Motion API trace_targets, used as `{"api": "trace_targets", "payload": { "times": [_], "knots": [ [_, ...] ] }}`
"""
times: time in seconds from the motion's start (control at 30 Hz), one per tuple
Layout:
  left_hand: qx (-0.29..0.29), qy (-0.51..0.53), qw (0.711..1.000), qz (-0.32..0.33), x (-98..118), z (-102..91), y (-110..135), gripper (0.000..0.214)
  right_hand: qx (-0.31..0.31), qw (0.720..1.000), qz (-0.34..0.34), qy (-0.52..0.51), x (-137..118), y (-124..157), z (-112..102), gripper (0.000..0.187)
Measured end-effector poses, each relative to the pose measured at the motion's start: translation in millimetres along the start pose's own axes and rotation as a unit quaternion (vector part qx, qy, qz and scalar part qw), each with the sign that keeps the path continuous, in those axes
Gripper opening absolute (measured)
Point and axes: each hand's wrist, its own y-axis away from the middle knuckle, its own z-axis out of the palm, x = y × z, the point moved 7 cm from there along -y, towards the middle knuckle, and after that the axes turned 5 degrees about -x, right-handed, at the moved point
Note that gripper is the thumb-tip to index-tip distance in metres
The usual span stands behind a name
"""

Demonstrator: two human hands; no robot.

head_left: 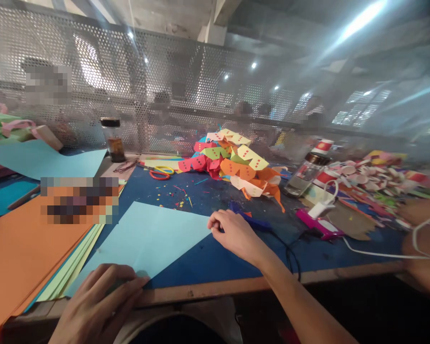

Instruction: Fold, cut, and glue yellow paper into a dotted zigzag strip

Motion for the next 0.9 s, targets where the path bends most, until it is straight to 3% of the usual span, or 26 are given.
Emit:
{"api": "trace_targets", "payload": {
  "times": [0.17,0.37,0.9],
  "knots": [
    [0.016,0.013,0.999,-0.034,1,-2.7,-2,0.027,0.004,0.999,0.002,0.037,1,0,-3,0.02],
    [0.01,0.01,1.0,0.01,0,-1.5,1,0.023,0.021,0.997,0.012,0.069,12,-1,-6,0.02],
    [0.016,0.02,1.0,0.013,-5,-1.3,6,0.024,0.026,0.996,0.006,0.085,10,-1,-7,0.02]
  ]
}}
